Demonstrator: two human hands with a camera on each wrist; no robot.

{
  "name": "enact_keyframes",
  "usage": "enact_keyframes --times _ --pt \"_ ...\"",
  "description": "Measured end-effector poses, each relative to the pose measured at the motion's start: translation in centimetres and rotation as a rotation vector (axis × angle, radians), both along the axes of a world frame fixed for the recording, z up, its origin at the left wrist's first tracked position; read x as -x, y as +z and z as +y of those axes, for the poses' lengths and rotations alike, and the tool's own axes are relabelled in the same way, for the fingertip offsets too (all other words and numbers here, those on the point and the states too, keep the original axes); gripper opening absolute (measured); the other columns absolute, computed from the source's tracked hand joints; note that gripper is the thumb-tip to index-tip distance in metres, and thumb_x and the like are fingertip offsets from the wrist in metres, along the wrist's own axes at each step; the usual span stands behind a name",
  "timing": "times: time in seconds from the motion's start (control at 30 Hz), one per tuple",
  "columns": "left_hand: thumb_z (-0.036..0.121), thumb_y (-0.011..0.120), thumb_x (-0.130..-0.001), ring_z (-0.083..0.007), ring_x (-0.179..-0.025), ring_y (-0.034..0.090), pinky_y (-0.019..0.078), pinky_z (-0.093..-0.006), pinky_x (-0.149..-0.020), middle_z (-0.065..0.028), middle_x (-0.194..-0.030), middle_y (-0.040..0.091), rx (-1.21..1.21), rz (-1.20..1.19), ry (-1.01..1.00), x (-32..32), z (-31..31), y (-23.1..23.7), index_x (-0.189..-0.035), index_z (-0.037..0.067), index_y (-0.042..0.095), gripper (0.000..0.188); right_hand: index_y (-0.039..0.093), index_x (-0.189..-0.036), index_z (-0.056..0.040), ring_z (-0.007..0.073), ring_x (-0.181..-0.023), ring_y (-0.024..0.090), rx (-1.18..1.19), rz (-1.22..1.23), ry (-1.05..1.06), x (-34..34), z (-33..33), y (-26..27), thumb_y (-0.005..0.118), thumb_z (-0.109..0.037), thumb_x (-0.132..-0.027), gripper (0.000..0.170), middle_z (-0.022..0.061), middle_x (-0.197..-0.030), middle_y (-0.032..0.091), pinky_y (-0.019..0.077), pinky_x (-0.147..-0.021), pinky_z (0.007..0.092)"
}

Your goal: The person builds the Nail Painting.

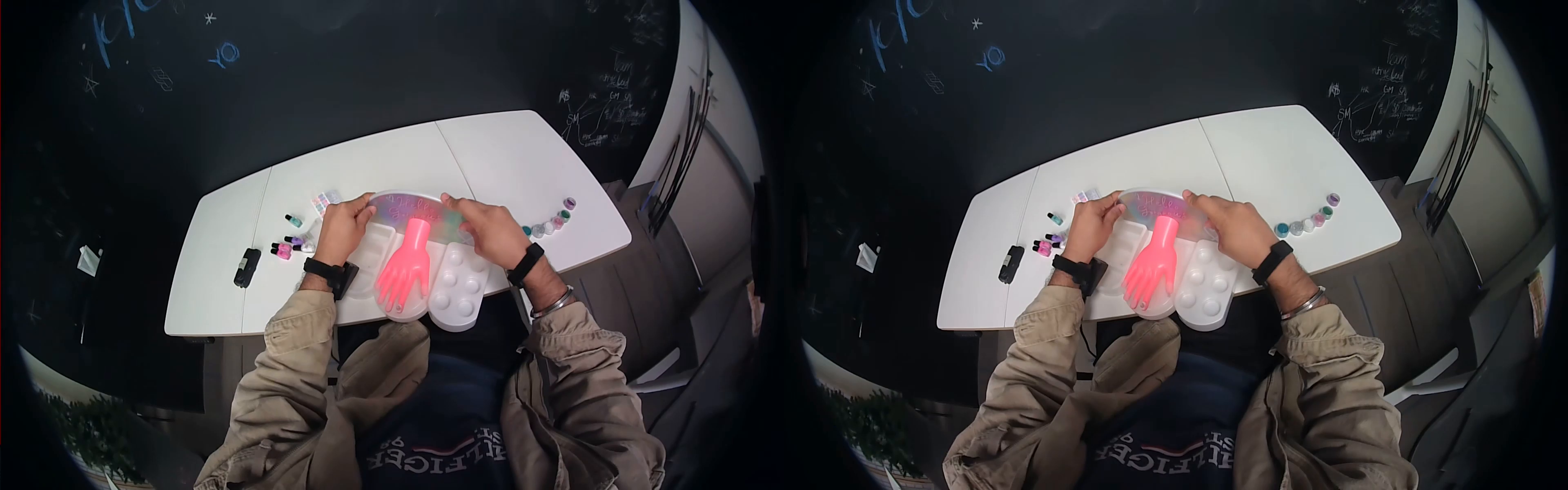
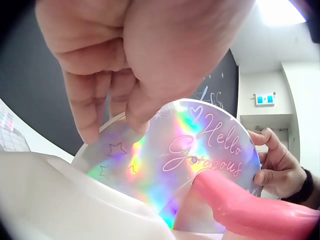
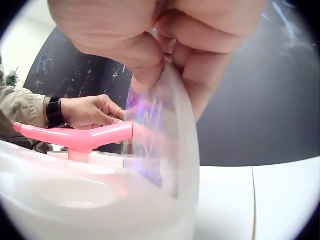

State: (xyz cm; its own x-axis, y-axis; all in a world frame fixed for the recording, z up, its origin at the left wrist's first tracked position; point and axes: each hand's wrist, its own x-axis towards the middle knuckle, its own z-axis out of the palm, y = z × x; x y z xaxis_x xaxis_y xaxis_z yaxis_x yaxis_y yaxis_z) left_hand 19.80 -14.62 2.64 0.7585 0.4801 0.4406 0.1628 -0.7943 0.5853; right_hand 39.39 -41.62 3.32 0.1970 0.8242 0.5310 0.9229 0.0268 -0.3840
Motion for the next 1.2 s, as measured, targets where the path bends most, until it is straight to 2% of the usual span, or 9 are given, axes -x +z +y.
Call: enact_keyframes --times 0.07,0.33,0.5,0.73,0.87,1.0,1.03,1.13,1.2 --pt "0.014 0.076 -0.103 -0.0444 -0.087 0.078 0.0614 -0.0444 -0.077 -0.0298 -0.092 0.075 -0.001 -0.007 -0.004 -0.1 0.2 0.1 -0.128 0.004 0.08 0.028 0.061 -0.151 -0.0103 0.0377 -0.099 0.079 0.037 -0.003 -0.027 0.5 0.0 0.0 0.066 0.019 -0.085 0.072 0.0168 -0.131 0.075 0.0674 -0.086 0.0425" --pt "0.016 0.078 -0.102 -0.0387 -0.086 0.081 0.0607 -0.0408 -0.075 -0.0286 -0.09 0.074 0.027 -0.011 -0.077 1.1 0.5 -0.2 -0.141 0.005 0.074 0.041 0.058 -0.155 -0.0182 0.0381 -0.094 0.076 0.075 0.004 -0.071 0.2 0.5 -0.8 0.065 0.003 -0.093 0.066 0.0125 -0.115 0.074 0.0625 -0.08 0.0503" --pt "0.019 0.084 -0.096 -0.0482 -0.138 0.064 0.0526 -0.0472 -0.115 -0.0352 -0.15 0.063 0.058 0.234 -0.114 4.5 -1.2 0.2 -0.171 -0.001 0.037 0.091 0.058 -0.157 -0.0188 0.0376 -0.093 0.077 0.078 0.008 -0.078 -0.4 0.6 -0.2 0.063 0.004 -0.094 0.067 0.0133 -0.114 0.074 0.0633 -0.08 0.0498" --pt "0.024 0.091 -0.091 -0.0435 -0.153 0.053 0.0477 -0.0453 -0.123 -0.0291 -0.166 0.052 0.07 0.212 -0.233 8.5 -3.7 1.2 -0.171 0.001 0.039 0.098 0.057 -0.156 -0.0139 0.0384 -0.101 0.078 -0.107 0.062 -0.103 -2.6 0.8 -1.2 0.069 0.0 -0.099 0.06 0.0196 -0.114 0.077 0.0647 -0.088 0.0477" --pt "0.017 0.093 -0.086 -0.0446 -0.151 0.055 0.0476 -0.0474 -0.123 -0.0274 -0.161 0.057 0.136 0.139 -0.199 8.2 -4.4 -0.1 -0.17 0.006 0.042 0.099 0.058 -0.15 -0.0088 0.0408 -0.112 0.078 -0.105 0.08 -0.158 -3.5 0.7 -1.8 0.077 -0.016 -0.102 0.052 0.0228 -0.124 0.078 0.064 -0.093 0.0491" --pt "0.011 0.093 -0.086 -0.0317 -0.119 0.073 0.0612 -0.0411 -0.1 -0.0205 -0.146 0.067 0.115 0.128 -0.134 7.3 -2.8 -1.8 -0.172 0.013 0.043 0.099 0.064 -0.14 -0.0065 0.0398 -0.109 0.078 -0.067 0.046 -0.154 -4.7 -0.2 -0.7 0.081 -0.013 -0.099 0.045 0.0212 -0.119 0.079 0.0634 -0.091 0.0475" --pt "0.01 0.09 -0.09 -0.0257 -0.099 0.075 0.0624 -0.0378 -0.087 -0.0166 -0.132 0.072 0.108 0.088 -0.105 6.8 -2.7 -1.9 -0.167 0.011 0.049 0.087 0.066 -0.137 -0.0056 0.0394 -0.107 0.078 -0.05 0.039 -0.139 -5.5 -0.9 -0.2 0.081 -0.012 -0.098 0.043 0.0205 -0.117 0.079 0.0633 -0.09 0.0469" --pt "0.01 0.084 -0.094 -0.0263 -0.084 0.074 0.062 -0.0394 -0.077 -0.0141 -0.115 0.075 0.22 0.086 -0.054 5.6 -1.6 -2.3 -0.156 0.006 0.055 0.069 0.074 -0.118 -0.0026 0.0355 -0.095 0.078 -0.002 0.012 -0.134 -7.1 -2.9 0.9 0.082 -0.003 -0.092 0.028 0.0167 -0.106 0.079 0.0625 -0.084 0.044" --pt "0.009 0.08 -0.096 -0.0279 -0.074 0.074 0.0605 -0.0399 -0.072 -0.0141 -0.101 0.076 0.13 0.021 -0.059 5.1 -0.8 -2.9 -0.13 0.002 0.069 0.036 0.074 -0.114 -0.0038 0.034 -0.092 0.077 0.065 -0.006 -0.196 -8.2 -4.4 1.0 0.083 -0.003 -0.09 0.025 0.0142 -0.101 0.079 0.0621 -0.081 0.0432"
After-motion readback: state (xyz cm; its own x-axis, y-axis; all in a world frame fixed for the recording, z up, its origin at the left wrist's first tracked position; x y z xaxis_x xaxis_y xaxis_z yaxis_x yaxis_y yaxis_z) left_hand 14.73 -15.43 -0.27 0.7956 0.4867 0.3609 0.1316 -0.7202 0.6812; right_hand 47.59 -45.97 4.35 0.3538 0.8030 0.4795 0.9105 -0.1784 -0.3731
